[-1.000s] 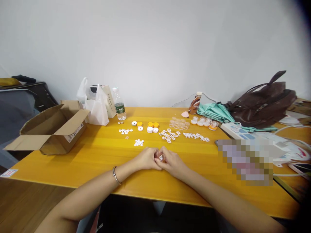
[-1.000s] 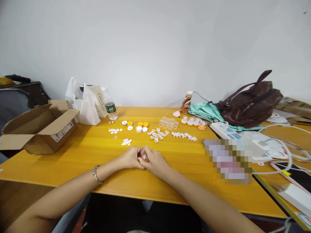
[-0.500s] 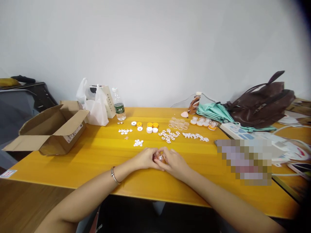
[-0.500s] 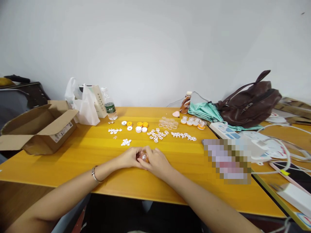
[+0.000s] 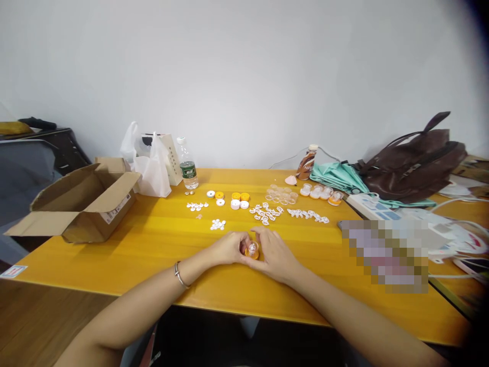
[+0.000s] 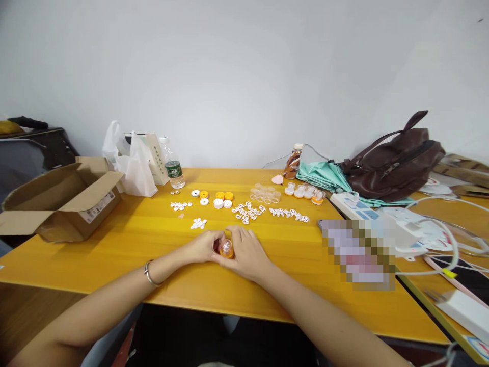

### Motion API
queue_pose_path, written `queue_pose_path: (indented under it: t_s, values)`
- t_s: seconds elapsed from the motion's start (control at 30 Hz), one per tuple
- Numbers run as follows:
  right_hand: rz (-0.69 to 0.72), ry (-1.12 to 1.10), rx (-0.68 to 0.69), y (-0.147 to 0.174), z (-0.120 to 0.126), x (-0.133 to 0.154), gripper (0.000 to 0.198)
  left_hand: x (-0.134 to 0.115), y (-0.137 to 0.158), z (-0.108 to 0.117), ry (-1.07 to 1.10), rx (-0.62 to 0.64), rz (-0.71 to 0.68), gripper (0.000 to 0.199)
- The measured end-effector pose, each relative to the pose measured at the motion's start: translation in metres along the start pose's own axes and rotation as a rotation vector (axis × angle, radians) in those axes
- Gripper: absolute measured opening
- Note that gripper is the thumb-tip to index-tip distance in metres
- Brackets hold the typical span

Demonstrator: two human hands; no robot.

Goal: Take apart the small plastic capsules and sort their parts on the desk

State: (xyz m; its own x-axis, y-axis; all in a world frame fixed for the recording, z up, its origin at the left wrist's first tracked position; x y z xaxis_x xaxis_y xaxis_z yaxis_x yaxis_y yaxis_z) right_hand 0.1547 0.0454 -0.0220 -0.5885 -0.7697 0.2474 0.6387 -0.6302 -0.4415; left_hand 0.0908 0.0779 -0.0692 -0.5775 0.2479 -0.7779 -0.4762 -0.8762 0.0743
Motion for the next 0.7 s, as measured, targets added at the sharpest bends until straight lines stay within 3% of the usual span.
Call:
queue_pose_path:
  t_s: [0.17, 0.33, 0.47, 0.6, 0.7]
  values:
    - [0.035, -0.047, 0.032, 0.000, -0.003, 0.003, 0.027, -0.005, 0.001, -0.001, -0.007, 0.029, -0.043, 0.031]
    - [-0.029, -0.058, 0.011, 0.001, -0.002, -0.005, 0.039, -0.002, 0.001, 0.000, 0.003, 0.029, -0.010, 0.038]
    - [0.041, -0.110, 0.051, 0.000, -0.005, 0.001, 0.022, -0.006, 0.003, -0.002, -0.014, 0.053, -0.040, 0.040]
    - [-0.005, -0.099, 0.032, 0.001, -0.001, -0.004, 0.036, -0.006, 0.004, 0.001, -0.059, 0.027, -0.022, 0.039]
    - [0.005, -0.111, 0.062, 0.001, -0.005, -0.003, 0.024, -0.008, 0.005, 0.001, -0.072, 0.030, -0.034, 0.038]
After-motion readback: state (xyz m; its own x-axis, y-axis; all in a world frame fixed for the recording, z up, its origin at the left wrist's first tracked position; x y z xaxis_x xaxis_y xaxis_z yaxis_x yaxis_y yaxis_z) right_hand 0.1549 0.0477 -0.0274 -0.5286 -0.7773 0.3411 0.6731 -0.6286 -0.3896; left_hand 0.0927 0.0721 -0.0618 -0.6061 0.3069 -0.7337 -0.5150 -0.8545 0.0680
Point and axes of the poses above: each hand's wrist, its own y-axis away from the middle knuckle, its own z-axis out of the back of the hand, x = y × z, the point moved 10 cm from there along -y, towards the middle knuckle, and after that the axes turned 10 degrees about z, right-handed, at the moved point
